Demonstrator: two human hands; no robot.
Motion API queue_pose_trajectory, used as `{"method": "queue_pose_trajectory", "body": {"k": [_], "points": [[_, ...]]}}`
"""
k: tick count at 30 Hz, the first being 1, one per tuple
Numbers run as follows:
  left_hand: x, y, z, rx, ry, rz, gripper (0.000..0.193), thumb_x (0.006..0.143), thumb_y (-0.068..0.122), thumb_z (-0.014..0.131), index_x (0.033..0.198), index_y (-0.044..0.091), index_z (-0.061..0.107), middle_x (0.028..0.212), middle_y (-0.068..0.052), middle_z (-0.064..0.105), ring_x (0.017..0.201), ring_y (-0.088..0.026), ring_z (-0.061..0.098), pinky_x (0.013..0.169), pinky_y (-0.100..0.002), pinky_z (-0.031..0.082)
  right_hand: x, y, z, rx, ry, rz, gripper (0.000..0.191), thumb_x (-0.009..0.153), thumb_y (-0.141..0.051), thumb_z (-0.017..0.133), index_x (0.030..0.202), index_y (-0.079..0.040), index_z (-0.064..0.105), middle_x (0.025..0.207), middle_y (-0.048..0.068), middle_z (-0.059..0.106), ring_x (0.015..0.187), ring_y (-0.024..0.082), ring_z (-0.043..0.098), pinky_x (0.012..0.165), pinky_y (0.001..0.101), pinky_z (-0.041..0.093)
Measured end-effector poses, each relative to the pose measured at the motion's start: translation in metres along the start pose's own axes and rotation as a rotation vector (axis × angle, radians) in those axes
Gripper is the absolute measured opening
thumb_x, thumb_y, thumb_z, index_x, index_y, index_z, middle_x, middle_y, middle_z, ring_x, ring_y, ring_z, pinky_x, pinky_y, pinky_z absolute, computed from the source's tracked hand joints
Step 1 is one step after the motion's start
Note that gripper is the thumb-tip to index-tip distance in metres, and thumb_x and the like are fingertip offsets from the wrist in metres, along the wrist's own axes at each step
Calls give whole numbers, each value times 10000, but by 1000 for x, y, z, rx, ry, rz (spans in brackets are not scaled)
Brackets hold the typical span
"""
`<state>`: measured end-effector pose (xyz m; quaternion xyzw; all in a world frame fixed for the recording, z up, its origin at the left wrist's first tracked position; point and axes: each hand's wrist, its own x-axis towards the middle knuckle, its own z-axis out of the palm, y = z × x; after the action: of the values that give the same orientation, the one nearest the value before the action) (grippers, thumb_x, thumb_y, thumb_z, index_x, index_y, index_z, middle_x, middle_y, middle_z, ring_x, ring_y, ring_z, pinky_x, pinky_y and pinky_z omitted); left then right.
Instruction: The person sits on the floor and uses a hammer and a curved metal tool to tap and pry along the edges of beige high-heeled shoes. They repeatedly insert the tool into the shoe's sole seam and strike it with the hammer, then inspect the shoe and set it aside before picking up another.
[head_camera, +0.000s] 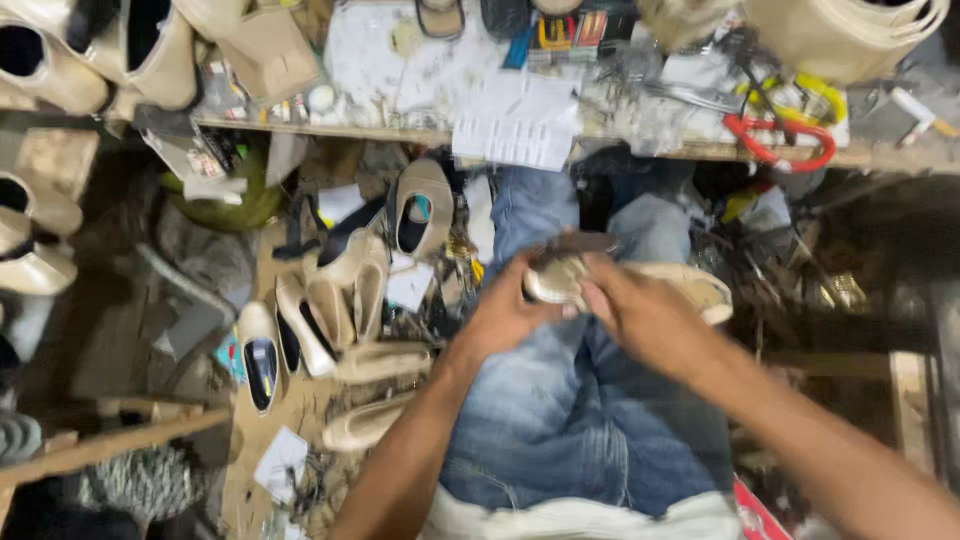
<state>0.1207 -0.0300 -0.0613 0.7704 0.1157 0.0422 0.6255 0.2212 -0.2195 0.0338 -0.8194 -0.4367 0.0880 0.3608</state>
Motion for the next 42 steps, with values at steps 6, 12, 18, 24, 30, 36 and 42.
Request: {"method": "queue_pose_trajectory", "body": {"k": [6,12,18,24,30,36,42], "points": [[-23,2,-14,35,34,9,851,684,264,938,1409,31,557,1258,-120,717,1163,-186,674,1033,-326,520,-34,-47,-46,323,-49,554,329,1035,-264,551,1277,-64,649,741,216,666,579,405,644,537,427,507],[-29,-3,-9,127,54,43,849,685,260,948,1408,42,560,1291,-102,702,1216,-183,647,1056,-332,494,-76,1,19,-240,218,90,271,966,-252,561,1166,-76,609,832,207,689,751,397,672,664,467,517],[-31,-11,-8,71,19,57,854,722,232,915,1441,30,501,1338,-113,646,1253,-179,599,1079,-332,478,-119,-8,35,-50,-98,78,604,869,-292,684,1451,-177,574,987,107,705,887,313,696,769,399,564],[-23,-24,-5,-205,10,71,828,829,214,850,1505,-17,432,1372,-133,635,1288,-194,586,1131,-330,431,-86,33,20,-421,150,26,668,798,-321,776,1396,-124,553,1287,186,592,1175,379,562,940,492,470],[-28,1,-11,-668,118,-25,725,946,395,622,1505,-19,421,1403,-132,627,1312,-208,581,1133,-342,436,-86,69,17,-23,174,146,724,766,-244,798,1441,-161,550,1359,127,593,1237,331,561,1015,443,482],[-30,48,17,-625,410,64,574,1079,406,483,1516,37,429,1403,-151,572,1192,-215,516,1017,-368,408,-80,9,33,66,350,138,781,817,-200,828,1525,-170,499,1364,194,563,1224,326,542,1023,405,473],[14,96,-25,-766,665,217,454,1098,375,486,1324,-15,539,1231,-135,650,1071,-171,647,964,-331,539,-83,-55,32,91,319,130,797,734,-221,863,1460,-177,537,1366,234,472,1249,321,503,993,350,467]]}}
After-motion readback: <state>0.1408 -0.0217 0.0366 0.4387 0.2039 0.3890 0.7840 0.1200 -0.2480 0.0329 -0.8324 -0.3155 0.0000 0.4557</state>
